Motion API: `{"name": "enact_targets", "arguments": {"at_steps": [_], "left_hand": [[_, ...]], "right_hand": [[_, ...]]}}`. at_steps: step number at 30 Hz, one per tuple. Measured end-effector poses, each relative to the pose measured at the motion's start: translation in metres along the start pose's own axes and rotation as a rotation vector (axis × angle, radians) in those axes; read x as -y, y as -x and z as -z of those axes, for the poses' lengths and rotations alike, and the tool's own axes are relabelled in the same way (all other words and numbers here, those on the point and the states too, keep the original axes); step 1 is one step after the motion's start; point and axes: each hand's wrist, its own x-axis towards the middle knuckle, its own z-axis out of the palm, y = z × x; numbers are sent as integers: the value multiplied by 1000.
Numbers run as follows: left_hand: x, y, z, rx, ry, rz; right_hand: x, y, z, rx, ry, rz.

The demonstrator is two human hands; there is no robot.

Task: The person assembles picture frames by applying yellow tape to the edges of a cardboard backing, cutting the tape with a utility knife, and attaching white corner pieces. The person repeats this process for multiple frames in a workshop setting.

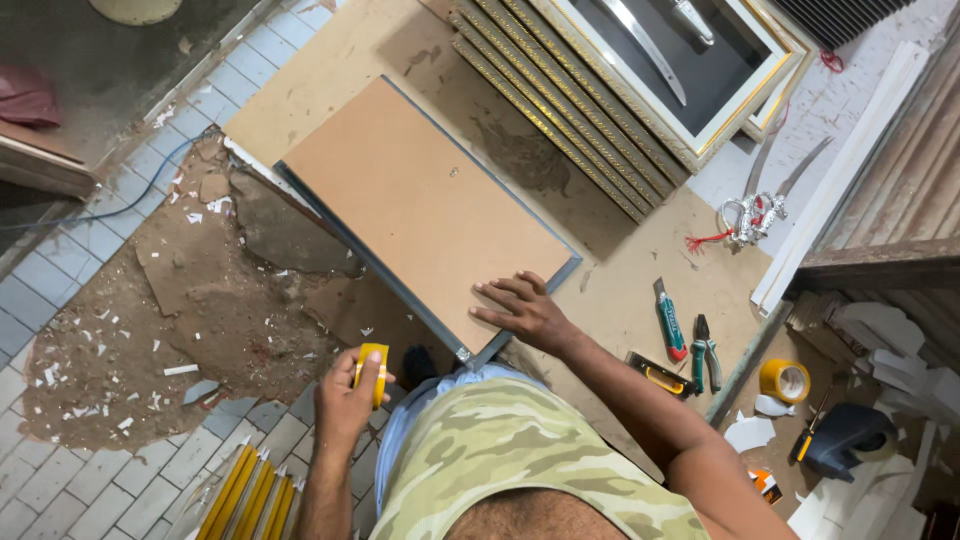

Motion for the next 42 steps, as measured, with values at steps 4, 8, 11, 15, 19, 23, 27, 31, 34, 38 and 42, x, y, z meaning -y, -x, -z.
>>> {"name": "enact_targets", "arguments": {"at_steps": [4,8,11,15,19,23,27,31,34,38,42], "left_hand": [[-2,2,1,75,-19,-55],[-9,4,3,126,-25,-90],[-15,7,3,156,-57,-99],[-30,9,-11,248,-77,-126],[-42,19,-37,347,-98,-190],[-50,35,-67,392,-276,-270],[-52,47,-96,345,-256,-515],[-47,59,-119,358,-332,-384],[-48,63,-131,370,-393,-312],[-47,72,-143,370,-331,-210],[-35,68,-154,335,-334,-185]], "right_hand": [[14,23,-28,154,-70,-73],[24,30,-37,258,-42,-120],[37,26,-26,340,-79,-210],[67,3,7,340,-133,-414],[99,-10,49,9,-739,-698],[107,-11,72,-51,-929,-771],[93,4,79,-81,-895,-706],[82,30,81,-58,-907,-692],[74,41,79,-55,-899,-682],[71,54,73,-56,-945,-719],[52,74,55,-65,-797,-723]]}}
